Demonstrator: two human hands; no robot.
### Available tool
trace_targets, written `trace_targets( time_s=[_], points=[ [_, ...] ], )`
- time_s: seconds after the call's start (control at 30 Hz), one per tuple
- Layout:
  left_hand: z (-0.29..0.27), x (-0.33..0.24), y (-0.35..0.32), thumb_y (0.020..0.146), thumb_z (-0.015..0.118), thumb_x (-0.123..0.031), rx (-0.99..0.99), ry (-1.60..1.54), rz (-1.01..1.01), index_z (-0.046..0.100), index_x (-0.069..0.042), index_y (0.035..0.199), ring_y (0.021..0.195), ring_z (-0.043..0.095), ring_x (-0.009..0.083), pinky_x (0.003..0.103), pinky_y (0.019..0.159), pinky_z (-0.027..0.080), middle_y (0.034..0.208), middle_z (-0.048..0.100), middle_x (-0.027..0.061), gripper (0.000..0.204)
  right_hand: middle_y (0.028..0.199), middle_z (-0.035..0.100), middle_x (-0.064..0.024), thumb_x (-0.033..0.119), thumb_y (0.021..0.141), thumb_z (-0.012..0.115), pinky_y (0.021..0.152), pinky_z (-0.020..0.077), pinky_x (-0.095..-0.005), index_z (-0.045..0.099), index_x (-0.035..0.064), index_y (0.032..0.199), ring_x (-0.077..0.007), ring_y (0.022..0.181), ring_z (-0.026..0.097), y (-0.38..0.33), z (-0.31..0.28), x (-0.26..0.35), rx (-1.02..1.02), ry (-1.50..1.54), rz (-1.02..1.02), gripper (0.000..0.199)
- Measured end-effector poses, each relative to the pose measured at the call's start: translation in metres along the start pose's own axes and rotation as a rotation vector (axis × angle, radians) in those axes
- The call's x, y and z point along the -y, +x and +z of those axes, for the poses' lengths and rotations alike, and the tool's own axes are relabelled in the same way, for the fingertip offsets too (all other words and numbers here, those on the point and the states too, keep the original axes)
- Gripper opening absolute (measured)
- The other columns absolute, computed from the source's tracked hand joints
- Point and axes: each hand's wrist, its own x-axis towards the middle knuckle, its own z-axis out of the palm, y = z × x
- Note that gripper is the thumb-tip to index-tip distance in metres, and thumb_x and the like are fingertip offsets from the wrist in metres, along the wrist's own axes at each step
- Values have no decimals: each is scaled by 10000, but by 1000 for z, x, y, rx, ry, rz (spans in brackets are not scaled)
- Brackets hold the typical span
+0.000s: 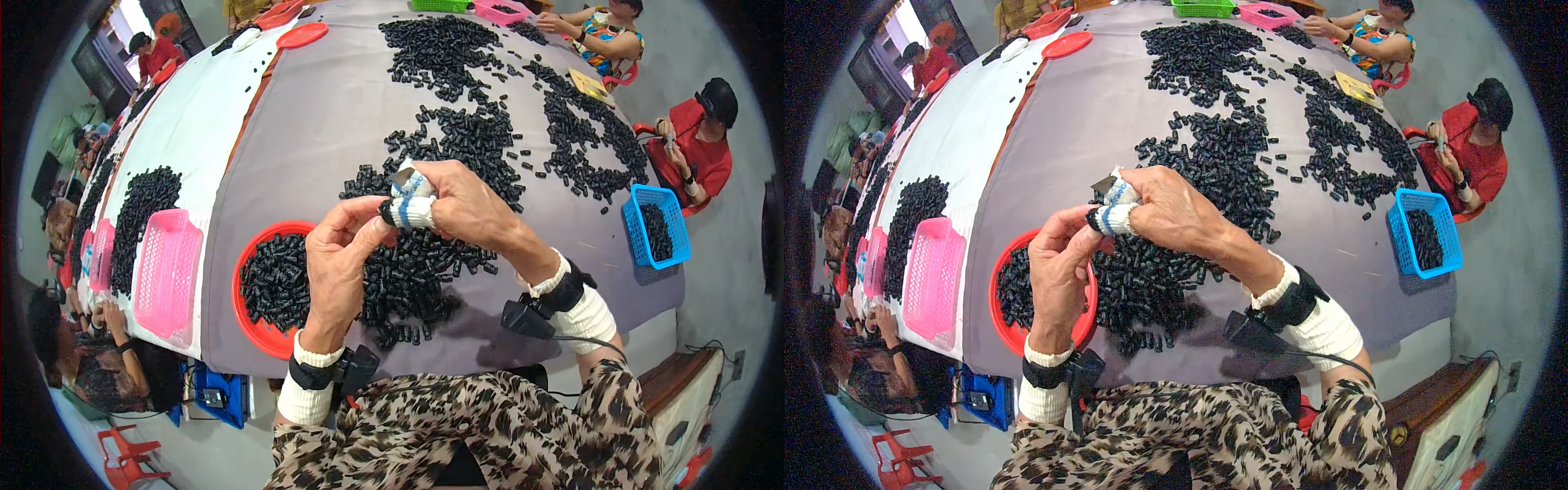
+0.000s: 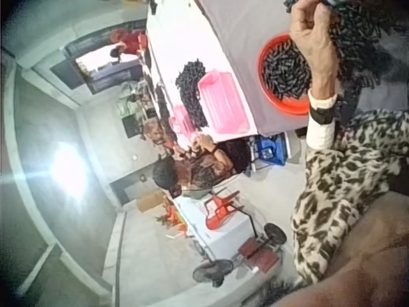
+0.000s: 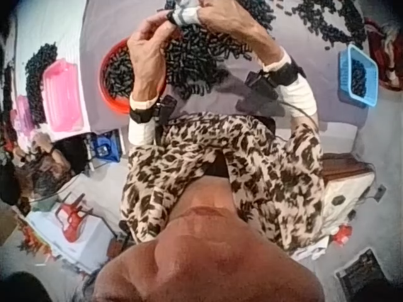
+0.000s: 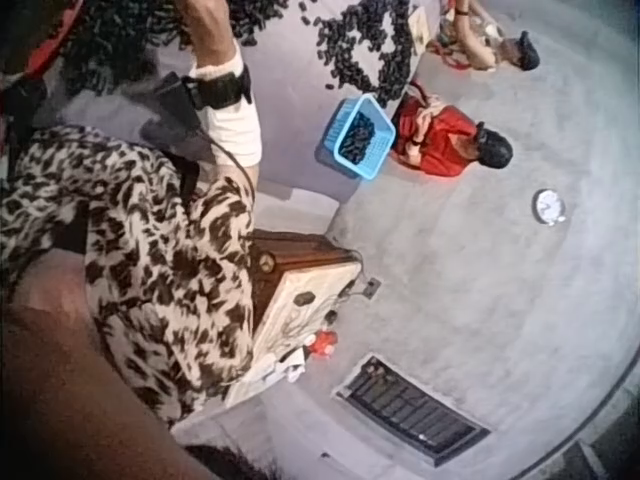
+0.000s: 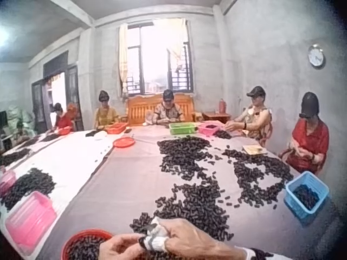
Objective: Sorting small black plastic or rubber components on a workbench.
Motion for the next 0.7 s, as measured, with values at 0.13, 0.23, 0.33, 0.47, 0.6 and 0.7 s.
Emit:
trace_targets(
  time_s=[0.13,0.23,0.33,0.47,0.6,0.7],
  points=[
    [-4,5,4,852,560,-71,68,-299,-154,543,24,1091,742,561,109,250,669,465,912,606,70,258,628,547,-16,199,744,627,514,390,-269,551,12,726,-88,571,470,5,-4,-6,61,0,33,203],
    [-10,9,6,870,528,-78,150,-610,-222,514,30,1125,770,573,129,275,690,474,948,597,84,277,644,543,-8,175,738,651,512,386,-247,553,24,800,-74,580,463,2,-5,-4,23,19,-9,190],
    [-5,7,6,877,518,-95,47,-655,-259,506,21,1140,779,582,142,290,704,474,930,601,89,287,662,547,-11,138,731,673,530,400,-230,539,31,890,-66,601,470,-2,-4,-6,3,69,-1,234],
    [6,4,3,877,520,-105,-62,-639,-259,532,-9,1103,806,583,136,310,718,468,934,605,80,246,694,575,-39,103,724,687,587,450,-245,513,16,922,-80,621,512,-6,5,-13,-155,-27,-281,277],
    [8,5,3,877,521,-111,-48,-567,-278,539,-14,1087,833,586,139,312,742,472,938,605,77,232,749,615,-85,104,740,667,583,466,-262,520,12,920,-86,652,554,-9,5,-11,-145,-47,-273,250],
    [9,5,3,876,525,-107,-39,-528,-286,538,-1,1082,842,586,143,311,752,474,937,604,75,232,723,612,-89,111,747,662,570,467,-261,523,9,920,-104,627,568,-11,4,-12,-130,-34,-205,245]
  ],
)
